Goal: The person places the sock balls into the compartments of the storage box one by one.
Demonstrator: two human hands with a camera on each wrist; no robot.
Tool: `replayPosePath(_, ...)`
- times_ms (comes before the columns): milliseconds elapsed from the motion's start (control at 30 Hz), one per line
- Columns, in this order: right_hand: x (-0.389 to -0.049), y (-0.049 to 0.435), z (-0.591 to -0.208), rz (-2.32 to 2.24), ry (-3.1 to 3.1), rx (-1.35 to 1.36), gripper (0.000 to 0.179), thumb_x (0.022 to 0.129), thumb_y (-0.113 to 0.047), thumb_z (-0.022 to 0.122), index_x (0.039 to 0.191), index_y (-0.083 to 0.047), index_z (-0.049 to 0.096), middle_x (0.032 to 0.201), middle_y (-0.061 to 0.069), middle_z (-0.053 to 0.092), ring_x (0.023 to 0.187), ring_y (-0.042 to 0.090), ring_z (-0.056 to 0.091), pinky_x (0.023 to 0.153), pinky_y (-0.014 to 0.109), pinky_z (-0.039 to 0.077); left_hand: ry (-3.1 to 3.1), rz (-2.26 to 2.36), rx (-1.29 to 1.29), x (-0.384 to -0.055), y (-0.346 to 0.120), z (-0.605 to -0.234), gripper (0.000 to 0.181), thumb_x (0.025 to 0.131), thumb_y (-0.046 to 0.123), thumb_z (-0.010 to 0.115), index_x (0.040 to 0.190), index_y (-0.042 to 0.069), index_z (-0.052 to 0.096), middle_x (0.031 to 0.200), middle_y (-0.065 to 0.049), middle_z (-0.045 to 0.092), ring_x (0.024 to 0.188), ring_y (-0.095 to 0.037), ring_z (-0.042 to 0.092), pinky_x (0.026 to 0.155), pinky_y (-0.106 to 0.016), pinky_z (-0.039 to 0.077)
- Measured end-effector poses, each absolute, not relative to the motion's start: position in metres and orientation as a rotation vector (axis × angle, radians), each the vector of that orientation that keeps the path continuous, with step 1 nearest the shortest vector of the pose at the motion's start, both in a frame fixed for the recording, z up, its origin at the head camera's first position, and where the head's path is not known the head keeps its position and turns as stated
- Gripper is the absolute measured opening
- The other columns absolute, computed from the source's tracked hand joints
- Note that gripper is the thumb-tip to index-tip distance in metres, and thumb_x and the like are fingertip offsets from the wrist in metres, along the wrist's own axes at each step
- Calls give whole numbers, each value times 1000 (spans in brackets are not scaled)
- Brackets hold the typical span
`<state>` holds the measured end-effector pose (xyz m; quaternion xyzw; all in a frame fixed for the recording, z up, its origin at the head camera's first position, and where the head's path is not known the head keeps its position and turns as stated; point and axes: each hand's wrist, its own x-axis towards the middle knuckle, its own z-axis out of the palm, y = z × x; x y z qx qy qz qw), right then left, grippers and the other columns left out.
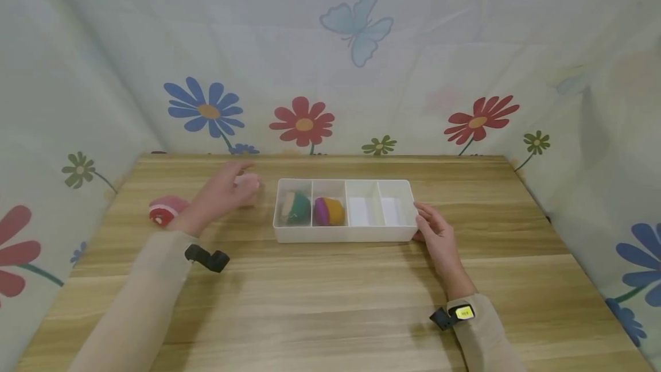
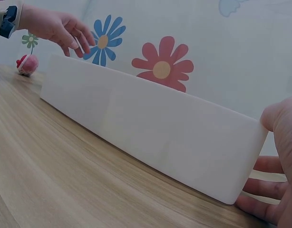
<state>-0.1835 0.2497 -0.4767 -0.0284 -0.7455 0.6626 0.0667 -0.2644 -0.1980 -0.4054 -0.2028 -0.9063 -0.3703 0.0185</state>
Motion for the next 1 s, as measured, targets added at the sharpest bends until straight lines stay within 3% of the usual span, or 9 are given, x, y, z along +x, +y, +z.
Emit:
replayPosePath(300,-183,249,-477,2006,-2254,-74,40,96,-24,51,132,-6,49,125,19,51,93,15,57,74,32,52,-2843,-1153,-585,-272,-205,-411,57,89,33,62,133,1,44,135,-22,41,124,-39,37,99,-56,30)
replayPosePath(1000,-183,250,-475,2002,-2268,-103,40,96,-25,51,132,-7,49,128,16,51,95,13,57,76,32,52,-2921,-1121,-522,-289,-213,-427,52,85,17,66,126,-8,47,126,-28,48,117,-42,42,98,-55,33)
